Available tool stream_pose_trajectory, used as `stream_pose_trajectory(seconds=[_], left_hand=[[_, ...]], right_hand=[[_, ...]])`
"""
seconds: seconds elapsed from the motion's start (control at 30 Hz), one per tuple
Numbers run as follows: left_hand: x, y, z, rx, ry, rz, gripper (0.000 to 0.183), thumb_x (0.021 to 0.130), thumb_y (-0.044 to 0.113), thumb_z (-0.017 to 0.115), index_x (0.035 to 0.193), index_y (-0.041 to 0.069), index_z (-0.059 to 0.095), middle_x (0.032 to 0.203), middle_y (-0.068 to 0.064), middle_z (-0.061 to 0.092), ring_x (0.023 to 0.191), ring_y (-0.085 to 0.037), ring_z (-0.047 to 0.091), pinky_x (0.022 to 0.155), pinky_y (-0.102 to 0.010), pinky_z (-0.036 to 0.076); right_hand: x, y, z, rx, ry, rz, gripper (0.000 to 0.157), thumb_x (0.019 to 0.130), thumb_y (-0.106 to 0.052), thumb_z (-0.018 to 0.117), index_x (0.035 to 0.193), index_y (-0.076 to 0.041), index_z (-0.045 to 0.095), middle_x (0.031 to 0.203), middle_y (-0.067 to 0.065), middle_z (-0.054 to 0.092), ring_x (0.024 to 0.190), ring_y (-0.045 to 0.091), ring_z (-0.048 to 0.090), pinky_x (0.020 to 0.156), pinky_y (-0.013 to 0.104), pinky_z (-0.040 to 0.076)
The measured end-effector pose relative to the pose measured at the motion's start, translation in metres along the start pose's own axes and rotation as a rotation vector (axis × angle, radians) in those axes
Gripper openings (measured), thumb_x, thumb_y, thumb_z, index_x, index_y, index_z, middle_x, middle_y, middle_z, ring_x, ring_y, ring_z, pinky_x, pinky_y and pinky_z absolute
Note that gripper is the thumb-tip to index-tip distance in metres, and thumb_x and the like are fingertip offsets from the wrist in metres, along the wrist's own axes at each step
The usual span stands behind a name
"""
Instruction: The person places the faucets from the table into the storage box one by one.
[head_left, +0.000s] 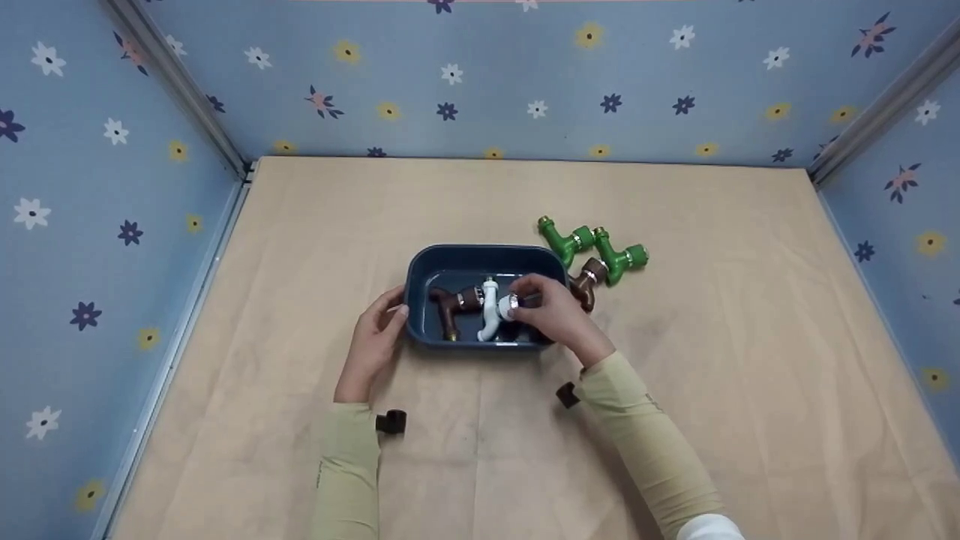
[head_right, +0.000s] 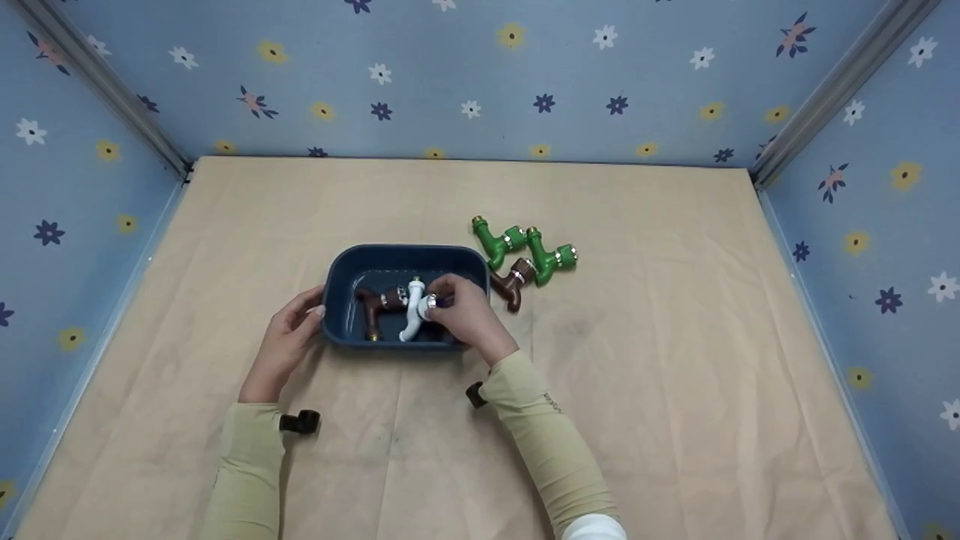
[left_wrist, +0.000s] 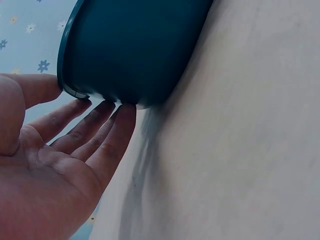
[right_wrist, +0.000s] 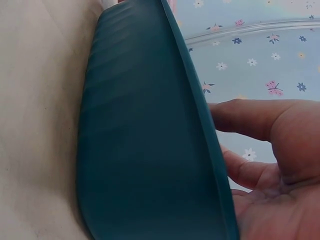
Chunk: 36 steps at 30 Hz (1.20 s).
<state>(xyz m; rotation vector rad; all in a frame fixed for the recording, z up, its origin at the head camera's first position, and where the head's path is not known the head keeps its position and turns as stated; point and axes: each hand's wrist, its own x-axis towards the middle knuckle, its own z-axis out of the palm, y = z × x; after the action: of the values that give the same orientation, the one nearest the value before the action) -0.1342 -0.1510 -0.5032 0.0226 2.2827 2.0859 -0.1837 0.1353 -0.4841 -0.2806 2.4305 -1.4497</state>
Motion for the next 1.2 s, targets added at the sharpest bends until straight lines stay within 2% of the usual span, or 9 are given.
stream_pose_trajectory(seconds=[0.23, 0.47, 0.6, 0.83, 1.07, 1.2], left_hand=[[0.000, -0.003, -0.001, 0.001, -0.005, -0.023, 0.041, 0.099, 0.006, 0.050, 0.138, -0.006, 0.044, 0.133, -0.025, 0.048, 0.121, -0.033, 0.049, 0.100, -0.035, 0.041], [-0.001, -0.002, -0.002, -0.009, -0.004, -0.011, 0.040, 0.099, 0.006, 0.050, 0.137, -0.006, 0.045, 0.133, -0.025, 0.048, 0.121, -0.033, 0.049, 0.100, -0.036, 0.040], [-0.001, -0.002, -0.002, -0.004, -0.009, -0.010, 0.040, 0.099, 0.005, 0.050, 0.138, -0.006, 0.044, 0.133, -0.025, 0.048, 0.122, -0.034, 0.049, 0.101, -0.038, 0.039], [0.007, -0.027, -0.004, -0.029, 0.009, 0.006, 0.040, 0.099, 0.009, 0.052, 0.137, 0.000, 0.048, 0.132, -0.020, 0.051, 0.120, -0.030, 0.052, 0.098, -0.031, 0.042], [0.009, -0.034, -0.002, -0.026, 0.034, 0.032, 0.039, 0.099, 0.009, 0.052, 0.137, 0.000, 0.049, 0.130, -0.019, 0.053, 0.118, -0.029, 0.053, 0.094, -0.028, 0.044], [0.010, -0.034, -0.002, -0.026, 0.040, 0.028, 0.039, 0.099, 0.009, 0.053, 0.137, -0.001, 0.048, 0.131, -0.020, 0.052, 0.118, -0.030, 0.053, 0.094, -0.028, 0.044]], right_hand=[[0.000, -0.001, 0.002, 0.023, 0.033, 0.025, 0.026, 0.091, -0.017, 0.064, 0.110, -0.001, 0.063, 0.103, 0.007, 0.065, 0.093, 0.021, 0.062, 0.082, 0.032, 0.048], [0.000, -0.005, 0.001, 0.119, 0.050, 0.098, 0.037, 0.098, -0.029, 0.051, 0.112, 0.003, 0.062, 0.098, 0.007, 0.060, 0.086, 0.018, 0.055, 0.077, 0.030, 0.045], [0.000, -0.005, 0.000, 0.140, 0.049, 0.108, 0.040, 0.100, -0.032, 0.046, 0.110, 0.002, 0.063, 0.100, 0.008, 0.059, 0.090, 0.019, 0.053, 0.080, 0.031, 0.043], [-0.001, -0.006, 0.000, 0.082, 0.043, 0.137, 0.040, 0.101, -0.035, 0.042, 0.113, -0.003, 0.064, 0.109, 0.010, 0.064, 0.104, 0.022, 0.055, 0.093, 0.036, 0.041], [0.001, -0.007, 0.001, 0.266, -0.032, 0.179, 0.045, 0.103, -0.030, 0.040, 0.123, 0.008, 0.053, 0.116, 0.026, 0.060, 0.107, 0.029, 0.059, 0.094, 0.039, 0.045], [0.001, -0.007, 0.001, 0.271, -0.034, 0.187, 0.046, 0.103, -0.031, 0.039, 0.124, 0.008, 0.053, 0.117, 0.026, 0.059, 0.107, 0.029, 0.059, 0.093, 0.039, 0.046]])
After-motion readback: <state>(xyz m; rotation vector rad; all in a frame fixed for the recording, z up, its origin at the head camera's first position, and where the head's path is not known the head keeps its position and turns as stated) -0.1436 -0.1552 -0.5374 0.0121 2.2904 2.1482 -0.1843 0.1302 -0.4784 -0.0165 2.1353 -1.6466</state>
